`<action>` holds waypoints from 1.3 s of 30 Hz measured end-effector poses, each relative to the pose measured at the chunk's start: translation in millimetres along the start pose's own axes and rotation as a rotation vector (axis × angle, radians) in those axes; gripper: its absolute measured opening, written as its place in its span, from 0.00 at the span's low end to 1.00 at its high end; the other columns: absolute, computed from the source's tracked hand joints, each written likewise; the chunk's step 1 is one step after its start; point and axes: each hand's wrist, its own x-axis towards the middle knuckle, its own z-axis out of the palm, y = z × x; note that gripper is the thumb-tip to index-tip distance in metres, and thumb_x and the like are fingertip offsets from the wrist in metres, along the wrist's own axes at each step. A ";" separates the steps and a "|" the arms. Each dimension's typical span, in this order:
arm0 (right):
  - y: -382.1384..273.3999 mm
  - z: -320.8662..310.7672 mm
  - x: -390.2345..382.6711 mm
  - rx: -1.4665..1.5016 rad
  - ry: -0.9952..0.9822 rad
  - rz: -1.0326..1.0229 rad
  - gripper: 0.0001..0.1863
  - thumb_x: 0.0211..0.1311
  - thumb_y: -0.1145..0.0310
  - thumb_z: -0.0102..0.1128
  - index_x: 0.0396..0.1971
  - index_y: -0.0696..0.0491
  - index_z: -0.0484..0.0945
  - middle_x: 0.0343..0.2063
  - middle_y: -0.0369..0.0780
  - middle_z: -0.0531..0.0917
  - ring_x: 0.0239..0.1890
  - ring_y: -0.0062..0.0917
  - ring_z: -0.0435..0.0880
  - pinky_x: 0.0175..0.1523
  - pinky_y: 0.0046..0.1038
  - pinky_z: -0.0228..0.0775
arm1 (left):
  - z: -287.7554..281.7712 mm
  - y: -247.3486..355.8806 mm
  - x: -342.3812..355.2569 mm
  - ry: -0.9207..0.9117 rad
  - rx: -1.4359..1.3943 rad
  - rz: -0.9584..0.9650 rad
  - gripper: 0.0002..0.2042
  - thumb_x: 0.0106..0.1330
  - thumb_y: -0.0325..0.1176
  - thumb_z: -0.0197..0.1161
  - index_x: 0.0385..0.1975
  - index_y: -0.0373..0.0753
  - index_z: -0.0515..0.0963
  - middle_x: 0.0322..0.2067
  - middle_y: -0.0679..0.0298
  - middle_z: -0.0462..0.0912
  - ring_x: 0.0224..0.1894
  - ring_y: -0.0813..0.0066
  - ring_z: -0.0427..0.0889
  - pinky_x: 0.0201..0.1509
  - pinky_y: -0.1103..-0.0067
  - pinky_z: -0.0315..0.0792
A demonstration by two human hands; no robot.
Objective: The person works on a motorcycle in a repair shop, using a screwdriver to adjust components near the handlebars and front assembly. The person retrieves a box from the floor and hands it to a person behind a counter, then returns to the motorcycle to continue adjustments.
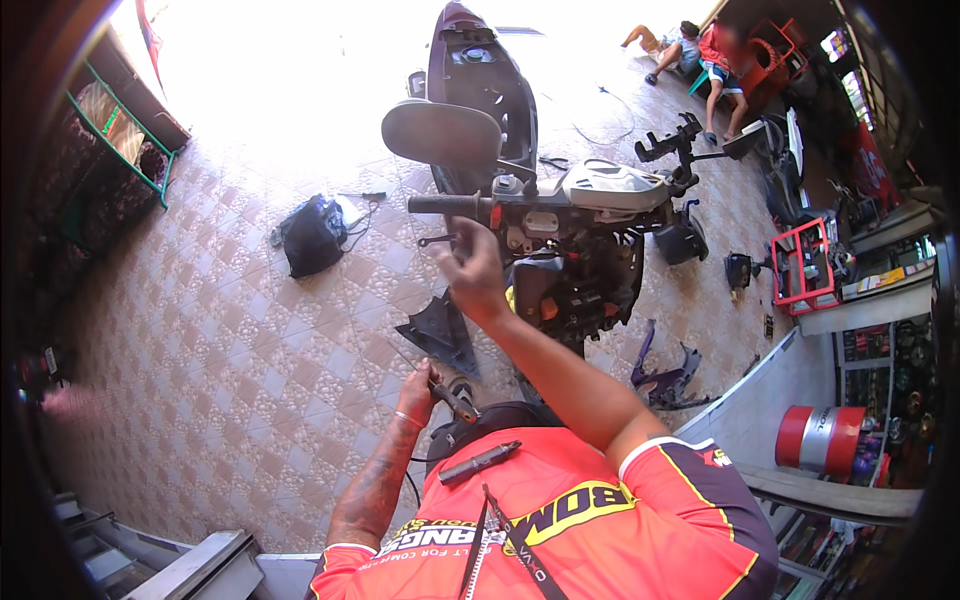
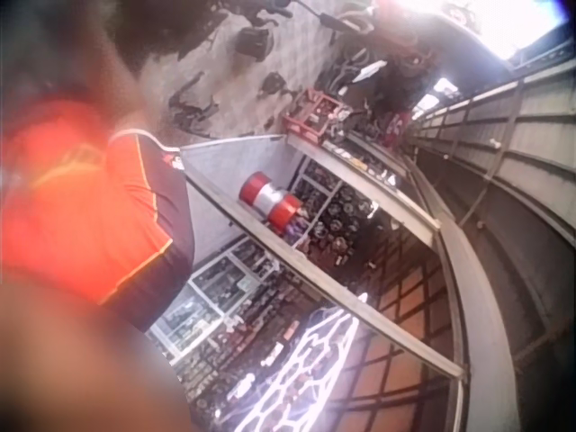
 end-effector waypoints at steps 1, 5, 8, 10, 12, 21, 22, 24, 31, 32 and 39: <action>-0.9 -3.1 -2.9 0.393 0.010 0.368 0.23 0.70 0.64 0.55 0.59 0.57 0.64 0.53 0.46 0.68 0.63 0.35 0.67 0.63 0.40 0.67 | -3.8 -0.7 -0.6 -0.003 -0.005 0.008 0.18 0.75 0.52 0.52 0.27 0.47 0.71 0.24 0.70 0.73 0.25 0.79 0.69 0.29 0.80 0.64; -8.6 -8.0 26.9 1.100 0.282 0.648 0.19 0.73 0.62 0.51 0.56 0.57 0.65 0.51 0.43 0.69 0.60 0.33 0.71 0.56 0.35 0.75 | -15.8 -7.3 1.7 0.042 -0.030 -0.009 0.17 0.74 0.52 0.53 0.27 0.48 0.71 0.24 0.70 0.73 0.23 0.79 0.68 0.26 0.80 0.63; -6.3 1.2 36.8 1.211 0.389 0.699 0.13 0.73 0.64 0.50 0.52 0.53 0.68 0.47 0.39 0.72 0.50 0.31 0.79 0.49 0.34 0.77 | -20.3 -8.9 3.6 0.049 0.017 -0.007 0.18 0.74 0.52 0.53 0.27 0.47 0.72 0.25 0.70 0.73 0.24 0.78 0.69 0.27 0.79 0.64; 7.4 -1.4 16.4 0.964 0.368 0.610 0.14 0.73 0.66 0.49 0.54 0.53 0.68 0.48 0.38 0.74 0.48 0.29 0.80 0.48 0.32 0.75 | -21.6 -8.5 3.6 0.007 0.019 0.020 0.17 0.74 0.52 0.53 0.29 0.46 0.73 0.25 0.69 0.75 0.25 0.79 0.72 0.27 0.81 0.66; 31.6 -11.5 -14.3 0.775 0.271 0.547 0.12 0.71 0.69 0.50 0.51 0.48 0.72 0.40 0.33 0.78 0.39 0.23 0.83 0.43 0.28 0.71 | -23.2 -7.9 3.2 0.014 0.041 0.038 0.18 0.74 0.52 0.53 0.30 0.45 0.74 0.25 0.69 0.75 0.25 0.80 0.73 0.27 0.82 0.68; 124.1 -42.5 -2.9 1.255 -0.014 0.481 0.21 0.64 0.78 0.53 0.55 0.43 0.74 0.51 0.30 0.82 0.44 0.20 0.81 0.49 0.32 0.74 | -42.1 -11.3 -4.8 0.034 0.059 0.020 0.19 0.74 0.53 0.52 0.28 0.45 0.74 0.25 0.69 0.75 0.24 0.80 0.72 0.26 0.81 0.67; 129.4 -41.4 3.3 1.276 -0.026 0.440 0.24 0.64 0.78 0.55 0.59 0.42 0.73 0.55 0.31 0.80 0.45 0.21 0.81 0.51 0.34 0.75 | -42.4 -11.8 -6.2 0.028 0.070 0.020 0.19 0.74 0.53 0.52 0.28 0.45 0.74 0.25 0.69 0.75 0.24 0.80 0.72 0.26 0.82 0.67; 137.9 -45.6 9.1 1.427 -0.125 0.446 0.26 0.64 0.75 0.58 0.61 0.42 0.72 0.56 0.31 0.80 0.48 0.22 0.81 0.51 0.35 0.75 | -41.0 -12.1 -7.3 0.047 0.101 0.018 0.19 0.74 0.53 0.52 0.28 0.44 0.74 0.25 0.69 0.74 0.24 0.80 0.71 0.25 0.82 0.66; 151.3 -28.2 32.1 1.480 -0.169 0.408 0.27 0.62 0.63 0.66 0.61 0.42 0.72 0.57 0.30 0.79 0.56 0.24 0.79 0.57 0.37 0.76 | -40.9 -16.9 -18.0 0.049 0.161 0.005 0.19 0.75 0.52 0.52 0.28 0.44 0.73 0.25 0.67 0.75 0.23 0.78 0.70 0.26 0.79 0.65; 152.3 -22.9 35.0 1.544 -0.193 0.376 0.25 0.63 0.62 0.66 0.60 0.43 0.73 0.57 0.30 0.79 0.57 0.24 0.78 0.57 0.38 0.76 | -41.9 -18.1 -20.4 0.061 0.142 -0.011 0.19 0.75 0.52 0.52 0.28 0.44 0.73 0.25 0.67 0.75 0.24 0.78 0.70 0.26 0.79 0.65; 161.3 -5.1 49.3 1.882 -0.168 0.224 0.16 0.68 0.63 0.57 0.54 0.48 0.78 0.51 0.38 0.84 0.56 0.29 0.82 0.64 0.43 0.70 | -48.4 -29.3 -31.9 0.099 0.106 -0.029 0.19 0.75 0.51 0.52 0.29 0.44 0.74 0.27 0.67 0.74 0.27 0.78 0.70 0.29 0.79 0.66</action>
